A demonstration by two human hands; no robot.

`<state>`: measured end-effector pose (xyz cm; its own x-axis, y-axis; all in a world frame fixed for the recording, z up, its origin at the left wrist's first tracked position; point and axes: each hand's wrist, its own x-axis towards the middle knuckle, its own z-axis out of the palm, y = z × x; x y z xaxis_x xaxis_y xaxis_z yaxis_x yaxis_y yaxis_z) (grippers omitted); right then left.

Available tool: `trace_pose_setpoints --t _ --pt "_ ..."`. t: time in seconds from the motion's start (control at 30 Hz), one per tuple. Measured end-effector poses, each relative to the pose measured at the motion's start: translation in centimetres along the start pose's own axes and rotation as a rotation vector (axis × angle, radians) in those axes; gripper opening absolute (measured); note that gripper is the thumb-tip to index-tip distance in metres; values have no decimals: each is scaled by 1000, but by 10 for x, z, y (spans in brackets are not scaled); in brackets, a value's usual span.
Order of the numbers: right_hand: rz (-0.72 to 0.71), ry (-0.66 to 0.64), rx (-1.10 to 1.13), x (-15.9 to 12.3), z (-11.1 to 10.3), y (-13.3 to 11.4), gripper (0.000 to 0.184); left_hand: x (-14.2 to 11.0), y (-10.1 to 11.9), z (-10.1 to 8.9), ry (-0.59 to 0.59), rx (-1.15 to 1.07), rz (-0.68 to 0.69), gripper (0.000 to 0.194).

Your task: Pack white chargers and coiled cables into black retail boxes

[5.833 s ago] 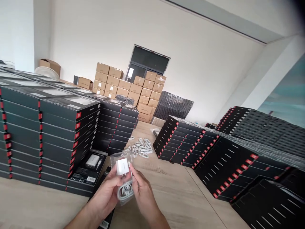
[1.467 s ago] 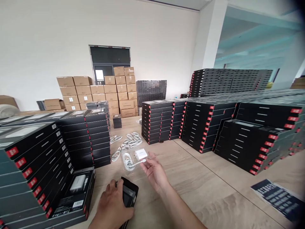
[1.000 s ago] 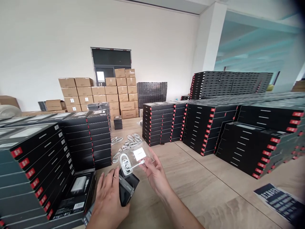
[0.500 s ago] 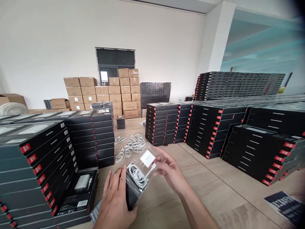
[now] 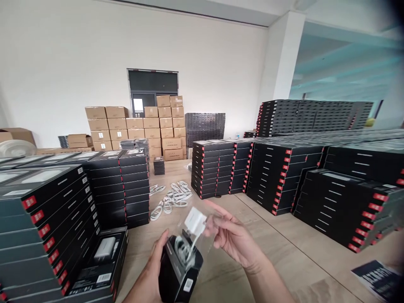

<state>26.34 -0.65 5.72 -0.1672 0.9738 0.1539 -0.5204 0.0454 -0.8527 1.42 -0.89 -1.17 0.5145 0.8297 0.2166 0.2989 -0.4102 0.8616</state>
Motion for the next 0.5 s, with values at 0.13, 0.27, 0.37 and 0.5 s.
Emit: trace_pose_setpoints --t 0.13,0.27,0.37,0.5 --pt "4 34 -92 4 6 10 43 3 -2 0 7 -15 40 115" --pt "-1 27 -218 5 15 18 58 2 11 4 230 180 31 112" --pt "88 -125 -291 2 18 23 55 0 18 5 325 252 46 112" --pt "114 -164 -332 -3 21 24 54 -1 21 8 287 261 43 112"
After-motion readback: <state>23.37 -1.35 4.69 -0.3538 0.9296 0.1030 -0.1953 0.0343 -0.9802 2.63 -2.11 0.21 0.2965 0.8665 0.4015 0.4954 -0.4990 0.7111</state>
